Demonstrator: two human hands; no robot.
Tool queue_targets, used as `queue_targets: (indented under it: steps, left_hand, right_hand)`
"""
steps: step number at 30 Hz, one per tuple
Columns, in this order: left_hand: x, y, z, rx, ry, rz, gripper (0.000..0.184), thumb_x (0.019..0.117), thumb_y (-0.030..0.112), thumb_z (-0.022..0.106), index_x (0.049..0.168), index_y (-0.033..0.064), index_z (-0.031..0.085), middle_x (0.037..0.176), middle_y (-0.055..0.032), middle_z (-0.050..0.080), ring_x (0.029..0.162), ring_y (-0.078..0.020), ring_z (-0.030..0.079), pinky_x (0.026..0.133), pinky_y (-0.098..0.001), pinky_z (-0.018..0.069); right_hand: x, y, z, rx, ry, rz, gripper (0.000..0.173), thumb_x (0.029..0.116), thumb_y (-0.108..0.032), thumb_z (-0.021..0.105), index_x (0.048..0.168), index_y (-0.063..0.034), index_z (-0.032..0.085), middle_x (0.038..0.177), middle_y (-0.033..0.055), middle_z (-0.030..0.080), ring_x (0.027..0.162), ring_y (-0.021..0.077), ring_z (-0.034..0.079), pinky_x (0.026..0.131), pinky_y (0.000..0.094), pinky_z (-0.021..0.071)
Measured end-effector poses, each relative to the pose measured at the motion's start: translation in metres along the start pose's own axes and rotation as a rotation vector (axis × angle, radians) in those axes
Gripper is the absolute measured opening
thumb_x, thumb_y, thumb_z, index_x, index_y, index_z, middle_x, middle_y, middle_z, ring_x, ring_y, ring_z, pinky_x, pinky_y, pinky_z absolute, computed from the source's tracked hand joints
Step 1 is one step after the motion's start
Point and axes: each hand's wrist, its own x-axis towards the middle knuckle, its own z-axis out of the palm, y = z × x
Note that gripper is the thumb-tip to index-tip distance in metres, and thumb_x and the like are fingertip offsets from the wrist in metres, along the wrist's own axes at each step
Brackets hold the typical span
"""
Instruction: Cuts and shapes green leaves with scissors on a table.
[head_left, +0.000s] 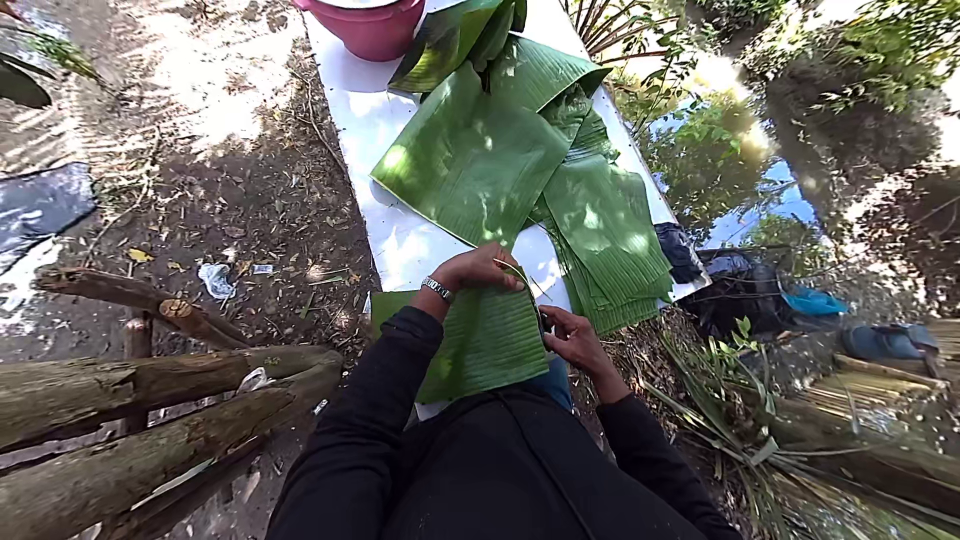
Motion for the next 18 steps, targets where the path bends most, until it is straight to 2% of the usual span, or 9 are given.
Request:
queue_targets:
  steps: [4, 12, 16, 18]
  left_hand:
    - [0.0006, 0.0044, 0.0058, 0.003, 0.026, -0.023, 0.010, 0.0933, 0.005, 0.071, 0.084, 0.0019, 0.073, 0.072, 0.0018, 0.069, 0.062, -0.0012, 0.061, 0.062, -0.0210, 0.0519]
    - [0.0016, 0.0032, 0.0048, -0.087, 0.020, -0.034, 0.016, 0.0913, 0.003, 0.072, 0.076, 0.0035, 0.071, 0.065, 0.0017, 0.069, 0.056, -0.0015, 0.062, 0.057, -0.0201, 0.0524]
    - [0.0035, 0.0004, 0.0053, -0.088, 0.023, -0.081, 0.009, 0.0915, 0.003, 0.073, 0.082, 0.0014, 0.073, 0.070, -0.0006, 0.071, 0.061, -0.0043, 0.065, 0.061, -0.0234, 0.0558]
    - [0.0038, 0.0005, 0.0073, -0.068, 0.027, -0.092, 0.010, 0.0913, 0.004, 0.073, 0.082, 0.0014, 0.073, 0.070, -0.0008, 0.071, 0.062, -0.0045, 0.065, 0.062, -0.0241, 0.0556]
  right_hand:
    - [0.0092, -0.0001, -0.0021, -0.028, 0.012, -0.014, 0.049, 0.0856, -0.018, 0.071, 0.129, 0.0049, 0.065, 0.085, -0.0019, 0.070, 0.060, -0.0035, 0.049, 0.054, 0.0165, 0.0427]
    - [0.0030, 0.0004, 0.0014, 0.067, 0.047, -0.035, 0.037, 0.0897, -0.005, 0.066, 0.125, 0.0082, 0.066, 0.085, 0.0009, 0.073, 0.066, -0.0021, 0.060, 0.062, 0.0170, 0.0523]
    - [0.0025, 0.0011, 0.0008, 0.032, 0.043, -0.032, 0.040, 0.0895, -0.006, 0.065, 0.126, 0.0084, 0.066, 0.083, 0.0013, 0.071, 0.063, -0.0026, 0.056, 0.060, 0.0165, 0.0494]
    - [0.0045, 0.0017, -0.0003, -0.006, 0.032, -0.034, 0.042, 0.0895, -0.010, 0.066, 0.128, 0.0069, 0.065, 0.083, 0.0011, 0.071, 0.059, -0.0026, 0.052, 0.056, 0.0168, 0.0462]
